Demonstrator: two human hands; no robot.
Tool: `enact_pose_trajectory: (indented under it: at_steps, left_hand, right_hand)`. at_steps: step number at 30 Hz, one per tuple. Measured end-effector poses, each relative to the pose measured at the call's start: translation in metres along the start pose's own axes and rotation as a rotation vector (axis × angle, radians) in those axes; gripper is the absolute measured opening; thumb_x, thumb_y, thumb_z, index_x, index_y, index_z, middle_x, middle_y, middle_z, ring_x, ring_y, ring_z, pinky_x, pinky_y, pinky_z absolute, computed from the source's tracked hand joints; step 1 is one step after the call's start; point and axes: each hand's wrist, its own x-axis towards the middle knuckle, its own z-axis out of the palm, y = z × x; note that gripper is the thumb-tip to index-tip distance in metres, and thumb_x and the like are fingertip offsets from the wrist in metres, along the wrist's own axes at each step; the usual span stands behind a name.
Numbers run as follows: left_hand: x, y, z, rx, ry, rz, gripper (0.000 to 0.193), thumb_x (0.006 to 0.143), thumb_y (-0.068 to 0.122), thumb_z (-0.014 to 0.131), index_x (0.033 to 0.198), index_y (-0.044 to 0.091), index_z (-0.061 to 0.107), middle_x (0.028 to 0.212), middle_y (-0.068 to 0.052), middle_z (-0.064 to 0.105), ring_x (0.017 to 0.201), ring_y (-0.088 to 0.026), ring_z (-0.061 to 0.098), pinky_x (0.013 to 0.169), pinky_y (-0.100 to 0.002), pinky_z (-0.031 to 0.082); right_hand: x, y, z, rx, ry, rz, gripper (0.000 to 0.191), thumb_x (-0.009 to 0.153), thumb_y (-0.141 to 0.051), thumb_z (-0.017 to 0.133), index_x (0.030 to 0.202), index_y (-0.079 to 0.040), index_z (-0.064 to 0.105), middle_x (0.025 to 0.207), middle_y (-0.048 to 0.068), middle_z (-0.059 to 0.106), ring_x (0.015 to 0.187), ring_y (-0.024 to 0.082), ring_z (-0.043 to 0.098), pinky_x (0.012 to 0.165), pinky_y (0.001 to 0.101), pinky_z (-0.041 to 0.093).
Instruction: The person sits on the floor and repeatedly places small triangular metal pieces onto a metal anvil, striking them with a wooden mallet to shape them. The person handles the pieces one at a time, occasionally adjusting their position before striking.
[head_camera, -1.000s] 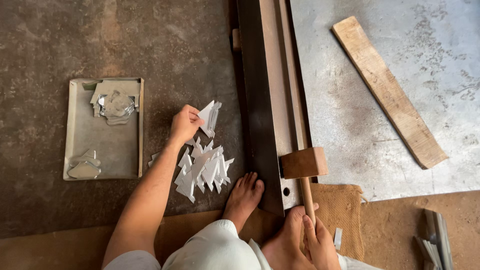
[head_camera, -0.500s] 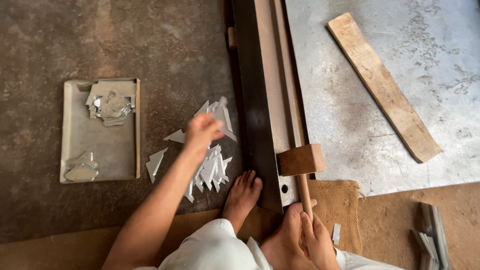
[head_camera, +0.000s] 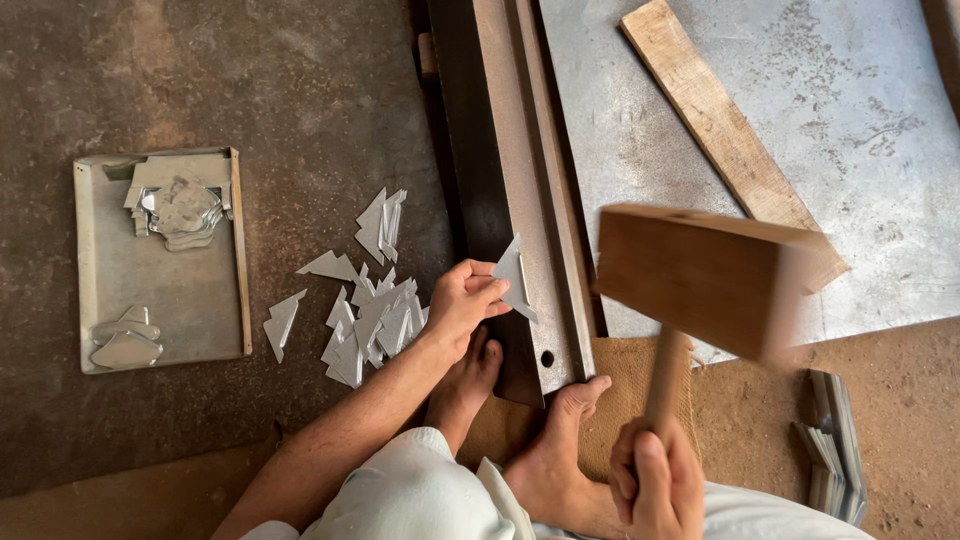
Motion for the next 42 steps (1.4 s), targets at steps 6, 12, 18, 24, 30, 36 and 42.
enact_pose_trajectory:
  at_steps: [6,12,18,24,30,36,42]
  left_hand:
    - [-0.007,-0.002,0.011,0.007,0.042,0.011,0.022,0.091,0.003,0.07,0.112,0.0,0.064,0.099,-0.012,0.073,0.088,-0.018,0.073,0.076,-0.033,0.065]
    - [-0.007,-0.014,0.013,0.016,0.049,0.044,0.021,0.09,0.003,0.071,0.11,0.0,0.063,0.096,-0.009,0.07,0.087,-0.017,0.071,0.075,-0.035,0.066]
    - [-0.003,-0.012,0.012,-0.061,0.034,0.007,0.022,0.089,0.003,0.072,0.108,0.003,0.062,0.095,-0.007,0.068,0.086,-0.018,0.069,0.073,-0.036,0.064]
    - [-0.003,-0.012,0.012,-0.069,0.015,0.052,0.02,0.091,0.004,0.072,0.109,0.001,0.062,0.098,-0.007,0.069,0.09,-0.018,0.07,0.076,-0.036,0.065]
    - [-0.012,-0.008,-0.024,-0.107,0.027,-0.007,0.028,0.088,0.005,0.073,0.113,0.0,0.062,0.107,-0.011,0.067,0.094,-0.022,0.07,0.079,-0.037,0.064]
    - [-0.019,0.017,-0.141,0.784,0.491,0.283,0.051,0.082,0.021,0.085,0.124,0.01,0.059,0.115,-0.011,0.065,0.102,-0.025,0.067,0.085,-0.041,0.057]
    - [0.061,0.066,-0.184,1.264,0.547,0.508,0.061,0.07,0.022,0.092,0.123,0.012,0.065,0.113,-0.018,0.061,0.104,-0.038,0.061,0.083,-0.048,0.052]
  right_hand:
    - [0.023,0.01,0.011,-0.221,-0.073,-0.307,0.022,0.106,-0.025,0.048,0.107,-0.004,0.054,0.068,0.001,0.055,0.048,0.009,0.046,0.042,0.0217,0.036]
    - [0.022,0.031,-0.007,-0.379,0.006,0.101,0.027,0.104,-0.027,0.049,0.106,-0.004,0.062,0.06,0.001,0.052,0.049,0.01,0.046,0.042,0.0277,0.035]
    - [0.034,0.037,-0.009,-0.67,-0.08,-0.172,0.024,0.105,-0.027,0.054,0.105,-0.004,0.061,0.069,-0.003,0.056,0.063,0.003,0.048,0.05,0.0238,0.042]
    - [0.033,0.042,-0.012,-0.379,-0.071,0.012,0.028,0.102,-0.031,0.052,0.109,-0.004,0.059,0.061,-0.003,0.051,0.05,0.004,0.046,0.044,0.0236,0.035]
    - [0.064,0.076,-0.026,-0.441,-0.055,0.347,0.035,0.102,-0.034,0.053,0.106,-0.001,0.066,0.055,-0.001,0.045,0.044,0.009,0.04,0.039,0.0286,0.031]
    - [0.051,0.13,-0.047,-0.389,-0.109,0.387,0.036,0.1,-0.032,0.054,0.109,0.0,0.067,0.052,0.0,0.048,0.04,0.01,0.042,0.037,0.0288,0.034]
    - [0.049,0.133,-0.037,-0.403,-0.085,0.423,0.036,0.101,-0.033,0.054,0.11,0.0,0.066,0.053,0.0,0.045,0.04,0.011,0.04,0.037,0.0296,0.032]
